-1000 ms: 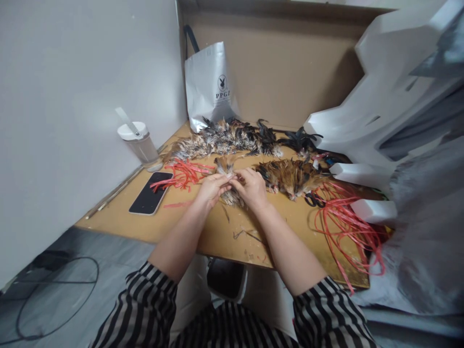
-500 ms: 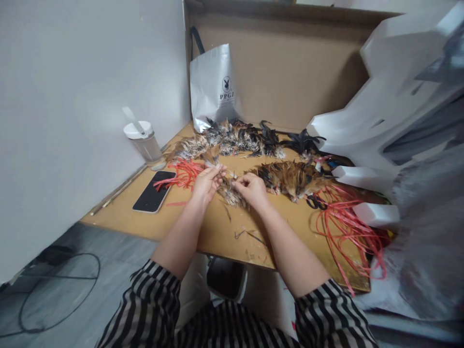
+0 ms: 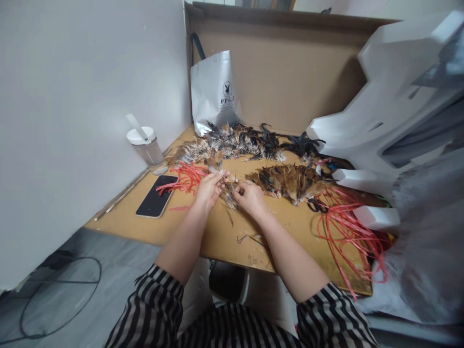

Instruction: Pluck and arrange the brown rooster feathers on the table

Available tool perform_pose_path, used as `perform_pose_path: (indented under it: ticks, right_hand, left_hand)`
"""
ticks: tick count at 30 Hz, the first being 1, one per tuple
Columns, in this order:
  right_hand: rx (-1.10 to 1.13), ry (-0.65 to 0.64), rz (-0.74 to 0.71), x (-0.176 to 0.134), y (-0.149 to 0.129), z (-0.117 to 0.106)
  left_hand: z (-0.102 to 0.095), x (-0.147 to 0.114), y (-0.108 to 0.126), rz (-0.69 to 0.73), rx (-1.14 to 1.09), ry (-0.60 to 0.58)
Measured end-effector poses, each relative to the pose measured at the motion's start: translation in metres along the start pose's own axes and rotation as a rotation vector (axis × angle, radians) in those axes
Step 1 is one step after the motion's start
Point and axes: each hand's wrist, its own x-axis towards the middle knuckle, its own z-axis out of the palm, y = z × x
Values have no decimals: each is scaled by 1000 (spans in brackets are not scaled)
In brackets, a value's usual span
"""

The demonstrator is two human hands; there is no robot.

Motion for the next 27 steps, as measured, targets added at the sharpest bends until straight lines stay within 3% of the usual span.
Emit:
perform_pose_path:
  ticks: [27]
  right_hand:
    - [165,136,70,5,6,-1]
  left_hand:
    - [3,-1,-4,-131,24,-49]
